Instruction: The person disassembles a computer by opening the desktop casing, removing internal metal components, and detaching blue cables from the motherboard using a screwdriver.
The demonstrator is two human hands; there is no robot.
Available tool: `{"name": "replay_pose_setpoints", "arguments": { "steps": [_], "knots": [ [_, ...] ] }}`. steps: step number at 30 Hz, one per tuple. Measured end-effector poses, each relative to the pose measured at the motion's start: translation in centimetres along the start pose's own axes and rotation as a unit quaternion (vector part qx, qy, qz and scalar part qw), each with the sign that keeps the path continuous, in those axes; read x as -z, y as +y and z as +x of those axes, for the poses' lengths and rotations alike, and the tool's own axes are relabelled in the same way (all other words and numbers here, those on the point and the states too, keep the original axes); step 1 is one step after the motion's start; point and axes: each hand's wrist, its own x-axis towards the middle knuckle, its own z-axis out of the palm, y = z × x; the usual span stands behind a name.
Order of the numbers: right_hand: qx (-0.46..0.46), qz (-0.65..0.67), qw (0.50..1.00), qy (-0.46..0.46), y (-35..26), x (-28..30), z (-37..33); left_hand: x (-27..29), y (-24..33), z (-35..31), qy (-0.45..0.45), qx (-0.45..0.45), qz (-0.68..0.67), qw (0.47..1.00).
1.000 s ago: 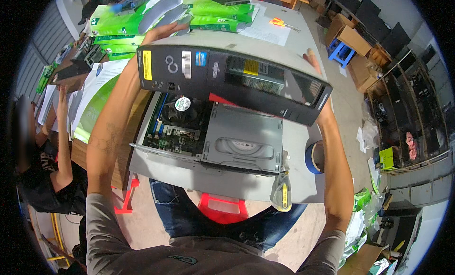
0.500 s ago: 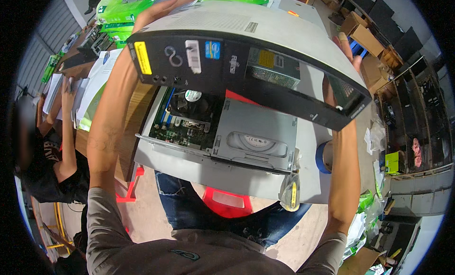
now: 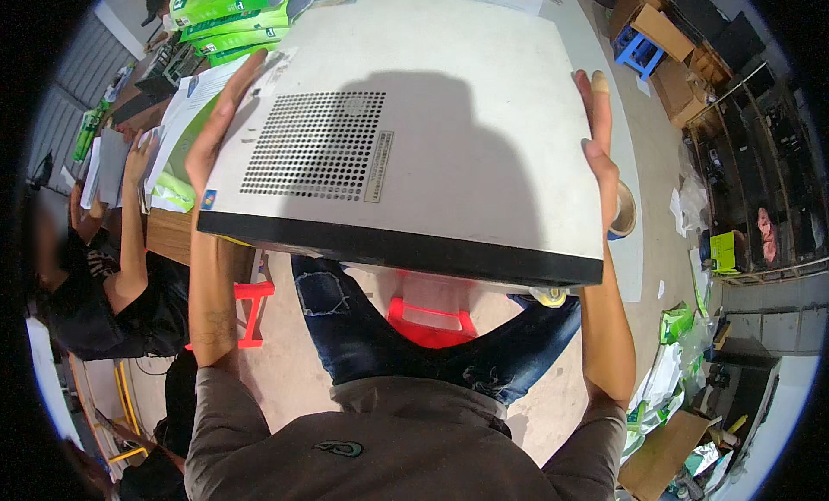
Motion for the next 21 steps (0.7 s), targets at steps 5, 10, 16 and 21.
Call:
{"name": "replay_pose_setpoints", "arguments": {
  "steps": [5, 10, 16, 21],
  "knots": [
    [0.008, -0.172, 0.983, -0.067, 3.1, 3.0, -0.7, -0.9, -2.8, -0.5, -0.024, 0.052, -0.058, 0.997],
    [0.015, -0.222, 0.965, -0.137, 5.5, 5.1, 0.7, 0.2, -5.6, 0.4, -0.035, 0.063, -0.064, 0.995],
    [-0.123, -0.202, 0.971, -0.033, 0.9, 1.7, -1.1, 0.5, -6.1, -0.2, 0.040, 0.183, -0.085, 0.979],
    [-0.164, -0.191, 0.968, 0.017, 0.7, 0.8, -2.0, 1.5, -5.5, -0.7, -0.016, 0.281, -0.144, 0.949]
  ]
}}
